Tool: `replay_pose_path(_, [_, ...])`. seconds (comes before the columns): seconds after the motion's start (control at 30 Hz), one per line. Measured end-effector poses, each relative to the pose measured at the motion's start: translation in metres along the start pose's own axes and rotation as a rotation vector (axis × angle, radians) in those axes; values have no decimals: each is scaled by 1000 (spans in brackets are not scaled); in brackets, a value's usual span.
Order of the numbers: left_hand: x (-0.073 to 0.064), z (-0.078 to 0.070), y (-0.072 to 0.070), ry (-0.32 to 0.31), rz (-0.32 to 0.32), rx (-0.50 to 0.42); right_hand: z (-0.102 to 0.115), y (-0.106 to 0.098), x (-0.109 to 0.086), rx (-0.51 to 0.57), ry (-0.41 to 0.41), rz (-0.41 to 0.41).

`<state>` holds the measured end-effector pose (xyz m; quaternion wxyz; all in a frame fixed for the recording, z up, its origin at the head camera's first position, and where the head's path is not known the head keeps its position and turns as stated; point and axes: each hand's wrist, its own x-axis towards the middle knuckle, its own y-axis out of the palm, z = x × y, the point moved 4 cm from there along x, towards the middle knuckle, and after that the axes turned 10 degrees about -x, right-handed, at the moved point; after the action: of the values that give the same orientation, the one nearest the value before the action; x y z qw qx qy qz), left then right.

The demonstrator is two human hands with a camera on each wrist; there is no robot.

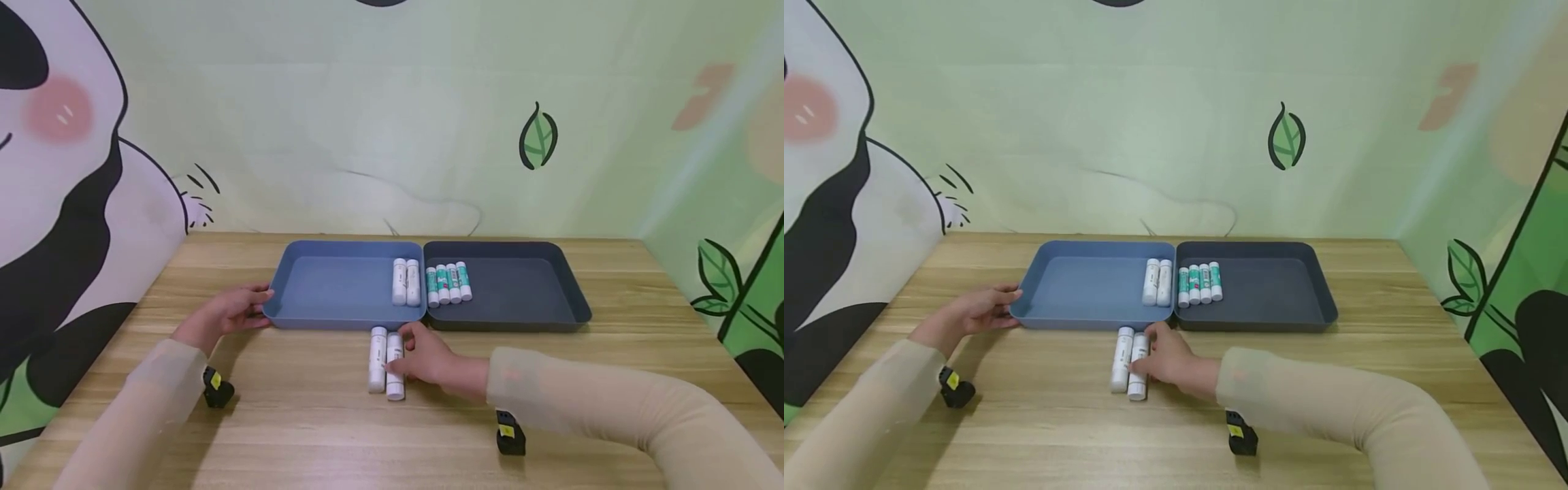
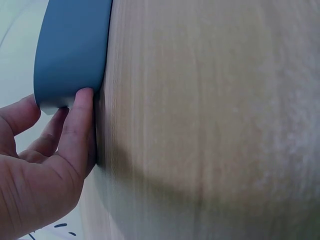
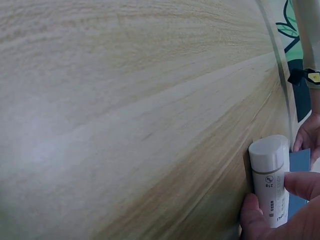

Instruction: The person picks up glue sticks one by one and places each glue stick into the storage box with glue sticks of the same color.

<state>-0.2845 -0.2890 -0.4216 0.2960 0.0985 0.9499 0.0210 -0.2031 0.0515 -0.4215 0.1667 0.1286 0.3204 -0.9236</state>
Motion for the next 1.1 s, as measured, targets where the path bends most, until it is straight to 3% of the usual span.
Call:
replay_pose_path(0.23, [-2,-1,0,-4,-24,22,2,1,-2,-3,15,11])
replay_pose_path(0.6, [-2,0,1,25,2,8,4,-1,-5,49,51,52])
replay_pose_path(1.1, [-1,0,-1,16,6,9,10,-16,-13,234,114,86])
